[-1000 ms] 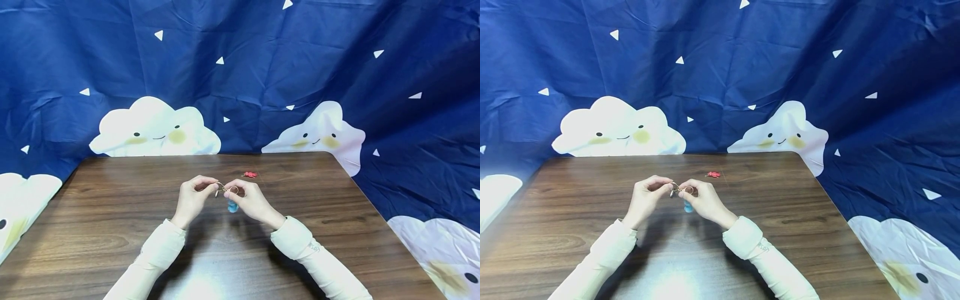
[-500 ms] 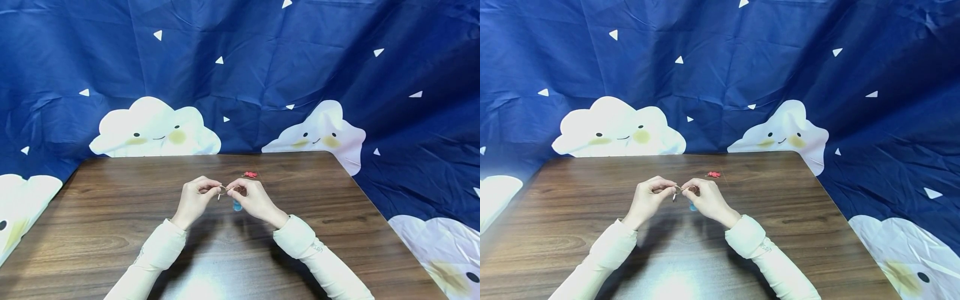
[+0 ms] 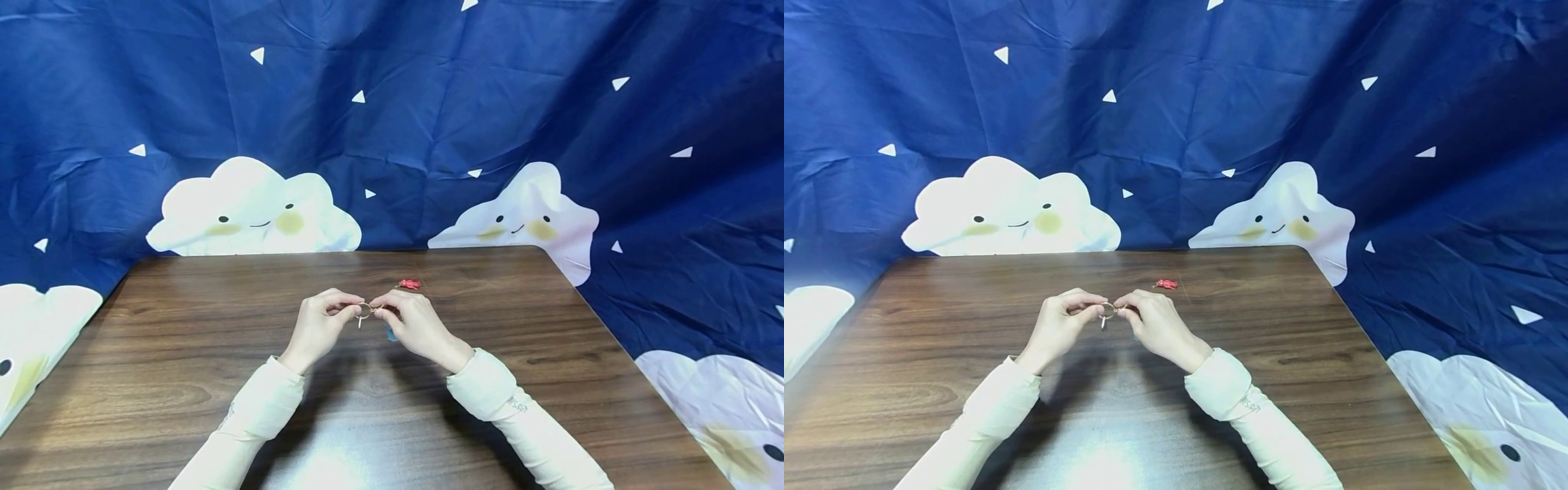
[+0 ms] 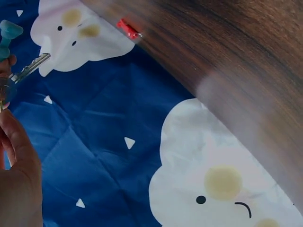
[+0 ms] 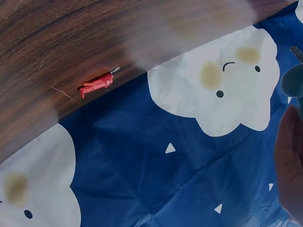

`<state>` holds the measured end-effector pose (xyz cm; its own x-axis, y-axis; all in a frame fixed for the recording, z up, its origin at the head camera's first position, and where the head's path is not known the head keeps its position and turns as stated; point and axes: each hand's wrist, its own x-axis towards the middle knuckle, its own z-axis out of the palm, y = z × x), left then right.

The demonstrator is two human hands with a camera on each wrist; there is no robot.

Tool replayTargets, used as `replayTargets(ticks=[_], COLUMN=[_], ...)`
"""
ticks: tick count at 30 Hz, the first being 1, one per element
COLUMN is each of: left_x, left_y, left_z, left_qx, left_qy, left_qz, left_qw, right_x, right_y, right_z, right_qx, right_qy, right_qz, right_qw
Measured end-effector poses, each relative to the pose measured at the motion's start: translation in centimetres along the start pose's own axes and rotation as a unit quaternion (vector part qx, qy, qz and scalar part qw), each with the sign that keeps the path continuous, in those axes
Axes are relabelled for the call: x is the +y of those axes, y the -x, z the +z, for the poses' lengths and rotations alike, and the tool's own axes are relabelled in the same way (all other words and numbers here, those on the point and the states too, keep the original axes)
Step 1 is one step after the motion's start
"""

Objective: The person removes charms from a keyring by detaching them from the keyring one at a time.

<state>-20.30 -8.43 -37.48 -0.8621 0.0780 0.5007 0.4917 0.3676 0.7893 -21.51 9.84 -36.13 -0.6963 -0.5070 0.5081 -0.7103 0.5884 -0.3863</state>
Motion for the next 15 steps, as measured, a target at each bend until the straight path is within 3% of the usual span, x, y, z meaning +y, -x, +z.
replayTargets(ticks=[8, 12, 15], left_x=[-0.39, -0.4, -0.38], left_y=[0.14, 0.05, -0.02], left_z=[0.02, 0.03, 0.05], left_qx=[0.004, -0.011, -0.028], left_qy=[0.005, 0.016, 0.027], left_qz=[0.015, -0.01, -0.041], left_qw=[0.9999, 0.9998, 0.9984], right_x=[-0.34, -0.37, -0.26], right_y=[-0.02, -0.09, -0.17], right_z=[-0.28, -0.4, -0.44], right_qx=[-0.029, -0.043, -0.062], right_qy=[-0.017, -0.059, -0.118], right_qz=[0.041, 0.066, 0.096], right_qw=[0.999, 0.995, 0.986])
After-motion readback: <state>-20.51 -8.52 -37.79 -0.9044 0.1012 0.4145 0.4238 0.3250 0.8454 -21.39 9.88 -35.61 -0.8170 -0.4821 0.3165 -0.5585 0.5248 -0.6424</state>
